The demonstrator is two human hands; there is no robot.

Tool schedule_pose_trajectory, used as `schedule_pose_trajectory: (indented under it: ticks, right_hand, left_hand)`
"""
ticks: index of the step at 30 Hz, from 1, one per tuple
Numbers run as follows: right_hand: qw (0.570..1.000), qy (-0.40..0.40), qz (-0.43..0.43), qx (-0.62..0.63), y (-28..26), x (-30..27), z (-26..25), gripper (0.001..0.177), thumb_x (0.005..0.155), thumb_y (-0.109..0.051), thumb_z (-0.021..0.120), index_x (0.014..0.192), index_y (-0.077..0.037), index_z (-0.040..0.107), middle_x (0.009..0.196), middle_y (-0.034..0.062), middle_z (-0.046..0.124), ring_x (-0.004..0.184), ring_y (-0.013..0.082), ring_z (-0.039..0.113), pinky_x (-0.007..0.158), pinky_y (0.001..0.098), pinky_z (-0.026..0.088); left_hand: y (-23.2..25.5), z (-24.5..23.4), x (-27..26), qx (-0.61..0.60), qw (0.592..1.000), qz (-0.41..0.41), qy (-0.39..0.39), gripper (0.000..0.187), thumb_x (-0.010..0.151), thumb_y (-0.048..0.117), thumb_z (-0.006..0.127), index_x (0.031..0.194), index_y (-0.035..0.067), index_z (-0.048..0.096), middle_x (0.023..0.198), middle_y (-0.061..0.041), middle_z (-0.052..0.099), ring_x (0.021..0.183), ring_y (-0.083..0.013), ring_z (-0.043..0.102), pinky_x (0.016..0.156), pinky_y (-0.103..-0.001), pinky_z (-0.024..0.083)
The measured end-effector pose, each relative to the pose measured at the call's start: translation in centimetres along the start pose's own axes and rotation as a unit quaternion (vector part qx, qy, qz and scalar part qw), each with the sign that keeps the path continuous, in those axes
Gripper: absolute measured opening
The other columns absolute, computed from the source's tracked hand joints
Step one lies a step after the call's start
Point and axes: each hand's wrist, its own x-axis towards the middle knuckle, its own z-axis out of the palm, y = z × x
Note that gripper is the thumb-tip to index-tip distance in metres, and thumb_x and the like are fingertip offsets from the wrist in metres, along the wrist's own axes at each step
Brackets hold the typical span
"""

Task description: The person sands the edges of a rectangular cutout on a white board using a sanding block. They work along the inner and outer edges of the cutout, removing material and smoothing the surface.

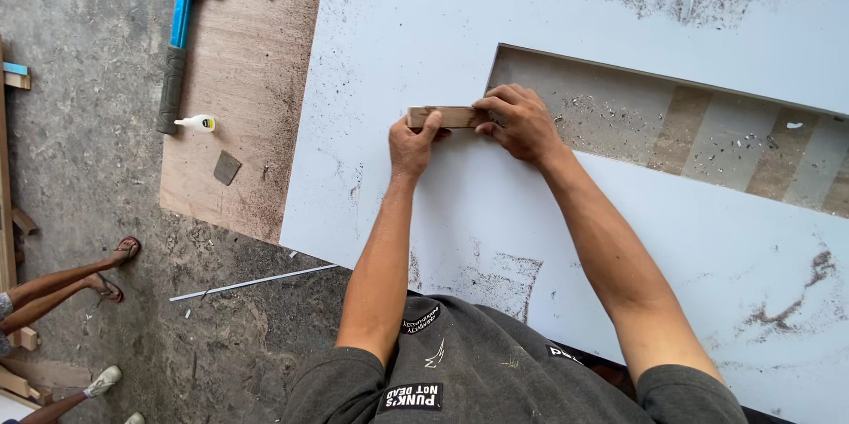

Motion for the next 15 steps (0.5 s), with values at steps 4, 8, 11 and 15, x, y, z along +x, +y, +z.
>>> schedule_pose_trajectory:
  ticks: [4, 8, 11, 15]
  right_hand:
    - [1.000, 0.021, -0.009, -0.019, -0.6, -0.5, 0.7, 0.036, 0.092, -0.047, 0.076, 0.120, -0.025, 0.071, 0.107, -0.0007, 0.064, 0.108, 0.0241, 0.064, 0.088, 0.0403, 0.050]
    - [1.000, -0.004, 0.009, 0.007, 0.5, -0.4, 0.3, 0.034, 0.091, -0.037, 0.079, 0.121, -0.024, 0.071, 0.109, 0.0011, 0.065, 0.112, 0.0255, 0.064, 0.093, 0.0405, 0.051]
    - [0.999, -0.016, 0.023, 0.015, 1.1, -1.2, -0.2, 0.033, 0.092, -0.033, 0.080, 0.122, -0.023, 0.071, 0.109, 0.0023, 0.065, 0.114, 0.0260, 0.064, 0.096, 0.0402, 0.051]
    - [1.000, -0.001, 0.020, 0.000, 1.8, -1.7, 0.1, 0.035, 0.091, -0.032, 0.081, 0.123, -0.021, 0.071, 0.109, 0.0033, 0.063, 0.113, 0.0268, 0.062, 0.096, 0.0415, 0.052]
  left_hand:
    - [1.7, -1.6, -0.7, 0.011, 1.000, 0.002, -0.027, 0.041, 0.083, 0.051, 0.080, 0.080, 0.011, 0.072, 0.066, -0.005, 0.065, 0.066, -0.0126, 0.061, 0.060, -0.032, 0.054]
    - [0.4, -0.2, -0.2, 0.001, 1.000, 0.004, -0.028, 0.044, 0.083, 0.050, 0.081, 0.085, 0.006, 0.072, 0.069, -0.010, 0.067, 0.069, -0.0161, 0.062, 0.062, -0.036, 0.054]
    - [0.5, 0.7, -0.7, 0.010, 0.999, 0.003, -0.033, 0.046, 0.084, 0.050, 0.081, 0.087, 0.005, 0.073, 0.072, -0.013, 0.068, 0.071, -0.0198, 0.065, 0.064, -0.038, 0.054]
    - [1.2, 1.0, -0.7, 0.025, 0.999, -0.007, -0.047, 0.044, 0.082, 0.052, 0.081, 0.086, 0.009, 0.074, 0.073, -0.011, 0.070, 0.072, -0.0214, 0.069, 0.065, -0.039, 0.056]
